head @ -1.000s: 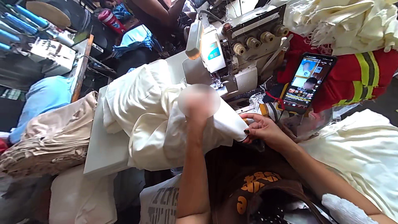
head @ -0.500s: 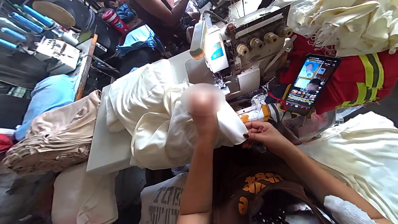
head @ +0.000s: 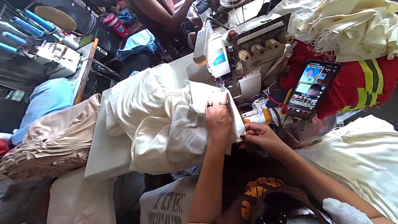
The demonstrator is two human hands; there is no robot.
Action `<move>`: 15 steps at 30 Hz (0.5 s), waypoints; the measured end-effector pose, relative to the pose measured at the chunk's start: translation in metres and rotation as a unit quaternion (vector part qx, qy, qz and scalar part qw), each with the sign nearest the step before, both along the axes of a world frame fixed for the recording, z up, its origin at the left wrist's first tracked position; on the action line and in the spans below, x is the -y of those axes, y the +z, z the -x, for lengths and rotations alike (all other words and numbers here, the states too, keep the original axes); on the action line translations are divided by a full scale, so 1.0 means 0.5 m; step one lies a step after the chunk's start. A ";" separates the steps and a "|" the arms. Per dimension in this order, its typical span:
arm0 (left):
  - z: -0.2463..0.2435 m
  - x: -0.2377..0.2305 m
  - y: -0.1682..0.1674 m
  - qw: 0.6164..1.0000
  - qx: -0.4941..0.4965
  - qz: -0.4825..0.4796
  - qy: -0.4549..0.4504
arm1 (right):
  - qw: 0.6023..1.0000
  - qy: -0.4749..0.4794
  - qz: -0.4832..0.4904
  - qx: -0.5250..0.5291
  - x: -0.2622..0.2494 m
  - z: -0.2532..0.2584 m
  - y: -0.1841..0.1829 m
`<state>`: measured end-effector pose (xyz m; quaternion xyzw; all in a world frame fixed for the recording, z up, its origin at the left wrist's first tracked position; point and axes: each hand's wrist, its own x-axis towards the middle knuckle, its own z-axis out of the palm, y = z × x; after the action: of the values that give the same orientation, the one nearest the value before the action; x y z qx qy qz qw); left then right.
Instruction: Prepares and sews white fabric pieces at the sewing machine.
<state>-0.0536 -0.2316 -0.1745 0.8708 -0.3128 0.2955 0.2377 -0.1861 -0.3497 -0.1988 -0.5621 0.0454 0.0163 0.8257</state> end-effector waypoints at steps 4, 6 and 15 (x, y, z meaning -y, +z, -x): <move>-0.054 -0.042 0.035 0.990 -0.127 -0.043 -0.039 | 0.996 -0.057 0.069 0.022 -0.013 -0.032 0.012; -0.104 -0.047 0.060 0.976 -0.214 -0.035 -0.038 | 0.989 -0.085 0.113 0.042 -0.016 -0.061 0.022; -0.288 -0.021 0.095 0.964 -0.255 -0.078 0.013 | 0.941 -0.180 0.268 0.104 -0.011 -0.185 0.035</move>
<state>0.0902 -0.2211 -0.1269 0.9371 -0.2529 0.0414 0.2371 -0.0936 -0.3441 -0.1812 -0.7437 0.0625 -0.2037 0.6337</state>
